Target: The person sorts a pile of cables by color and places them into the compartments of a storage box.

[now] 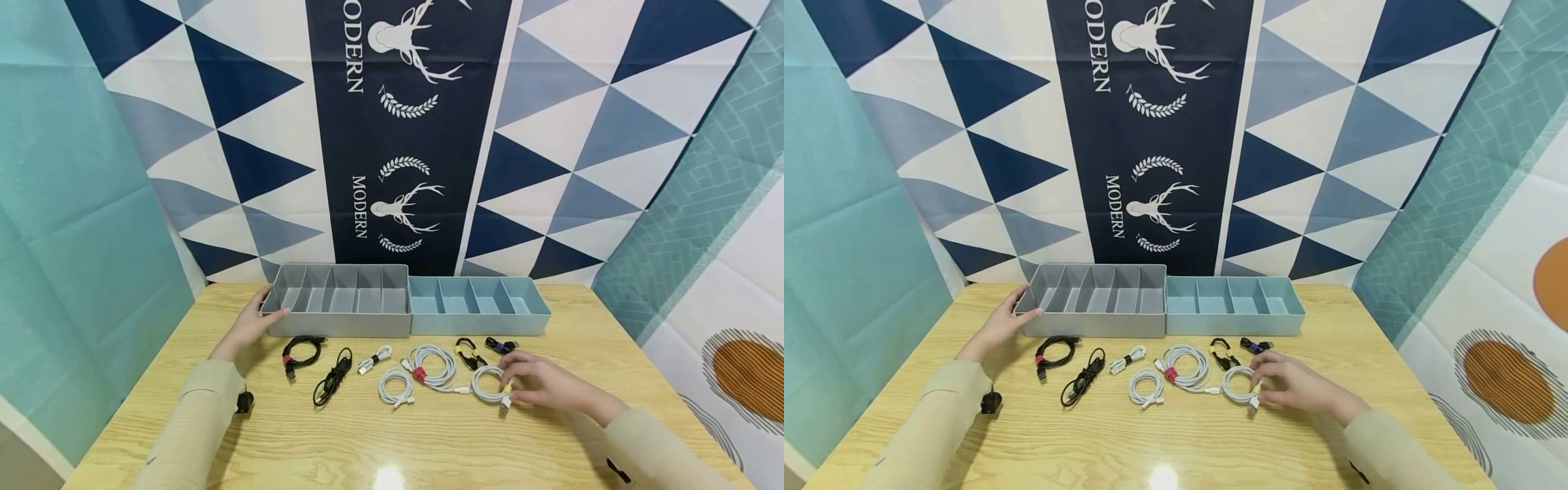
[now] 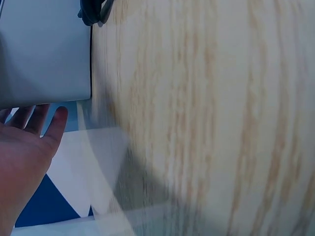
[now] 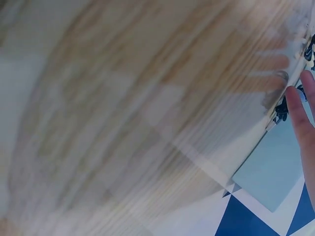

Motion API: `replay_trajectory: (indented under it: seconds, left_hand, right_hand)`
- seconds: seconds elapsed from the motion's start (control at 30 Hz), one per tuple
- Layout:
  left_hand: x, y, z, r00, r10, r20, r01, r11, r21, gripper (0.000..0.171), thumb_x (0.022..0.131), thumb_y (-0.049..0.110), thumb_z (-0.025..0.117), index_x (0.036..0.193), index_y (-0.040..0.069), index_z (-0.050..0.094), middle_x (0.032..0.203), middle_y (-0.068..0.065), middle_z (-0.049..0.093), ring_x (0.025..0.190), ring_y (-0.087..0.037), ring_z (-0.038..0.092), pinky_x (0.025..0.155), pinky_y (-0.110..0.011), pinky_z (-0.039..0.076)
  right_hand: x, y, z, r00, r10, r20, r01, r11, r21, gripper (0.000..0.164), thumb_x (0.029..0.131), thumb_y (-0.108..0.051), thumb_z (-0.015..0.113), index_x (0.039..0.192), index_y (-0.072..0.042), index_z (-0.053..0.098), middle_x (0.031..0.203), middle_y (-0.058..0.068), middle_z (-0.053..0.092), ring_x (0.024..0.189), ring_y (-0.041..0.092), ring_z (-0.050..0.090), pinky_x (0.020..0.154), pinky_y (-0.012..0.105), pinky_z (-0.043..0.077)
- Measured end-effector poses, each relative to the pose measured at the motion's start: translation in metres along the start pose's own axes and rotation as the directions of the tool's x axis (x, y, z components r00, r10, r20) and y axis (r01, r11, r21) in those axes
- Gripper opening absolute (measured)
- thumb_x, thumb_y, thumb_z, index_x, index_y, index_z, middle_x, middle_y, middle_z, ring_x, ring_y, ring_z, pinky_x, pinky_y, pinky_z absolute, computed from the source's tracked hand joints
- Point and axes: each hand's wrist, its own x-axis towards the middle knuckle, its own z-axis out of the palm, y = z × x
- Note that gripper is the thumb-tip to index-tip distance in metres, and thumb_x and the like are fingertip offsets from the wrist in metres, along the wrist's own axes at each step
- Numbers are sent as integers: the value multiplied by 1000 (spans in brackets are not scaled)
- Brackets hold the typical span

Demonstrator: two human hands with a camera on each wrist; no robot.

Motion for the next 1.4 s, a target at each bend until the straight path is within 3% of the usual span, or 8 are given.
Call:
replay_trajectory:
  seconds: [0.17,0.4,0.7,0.83,1.0,1.2,1.4]
  left_hand:
    - [-1,-2,1,1000,18,-10,-18,1000,-20,90,89,42,63,153,12,8,155,-23,13,138,-45,19,108,-58,22]
    - [-4,-6,2,998,46,-35,-48,996,-69,87,89,38,64,153,12,10,154,-23,17,136,-44,24,106,-57,27]
    - [-8,-6,1,998,13,-55,-17,997,-81,80,91,38,61,152,13,16,153,-21,21,136,-43,26,106,-56,28]
    - [-7,-6,2,998,8,-70,-14,996,-90,80,90,37,63,152,11,18,152,-21,23,134,-43,28,105,-55,29]
    - [-5,-8,3,997,-7,-72,0,996,-94,79,91,36,63,152,13,18,153,-20,23,135,-42,28,105,-54,31]
    - [-5,-6,4,998,-17,-67,9,994,-108,76,92,30,61,152,13,18,153,-20,22,135,-42,29,104,-53,33]
    - [-8,0,2,999,-23,-48,18,994,-104,83,90,42,62,152,11,16,153,-22,21,136,-44,26,105,-55,31]
  right_hand:
    - [0,-3,-1,1000,14,-16,-13,1000,15,20,82,-16,73,98,-24,65,115,5,57,105,18,53,95,11,34]
    - [5,-6,-4,999,40,-12,-40,999,26,17,86,-13,68,100,-21,62,114,6,55,107,17,53,87,16,42]
    - [9,-11,-11,994,109,-13,-109,994,-25,13,87,-19,68,96,-25,61,109,1,58,102,12,54,80,27,48]
    - [10,-14,-16,990,135,-44,-137,990,-33,17,85,-18,70,95,-29,61,104,-3,59,97,7,53,78,28,48]
    - [11,-15,-21,989,99,-109,-104,994,-45,24,81,-11,73,95,-29,63,99,-7,60,92,5,54,76,23,46]
    - [11,-17,-30,981,115,-158,-125,991,-51,28,81,-7,73,95,-29,62,97,-7,60,90,5,54,72,31,47]
    - [12,-17,-36,976,116,-186,-128,990,-53,30,80,-5,73,95,-29,62,97,-8,60,91,6,55,80,18,43]
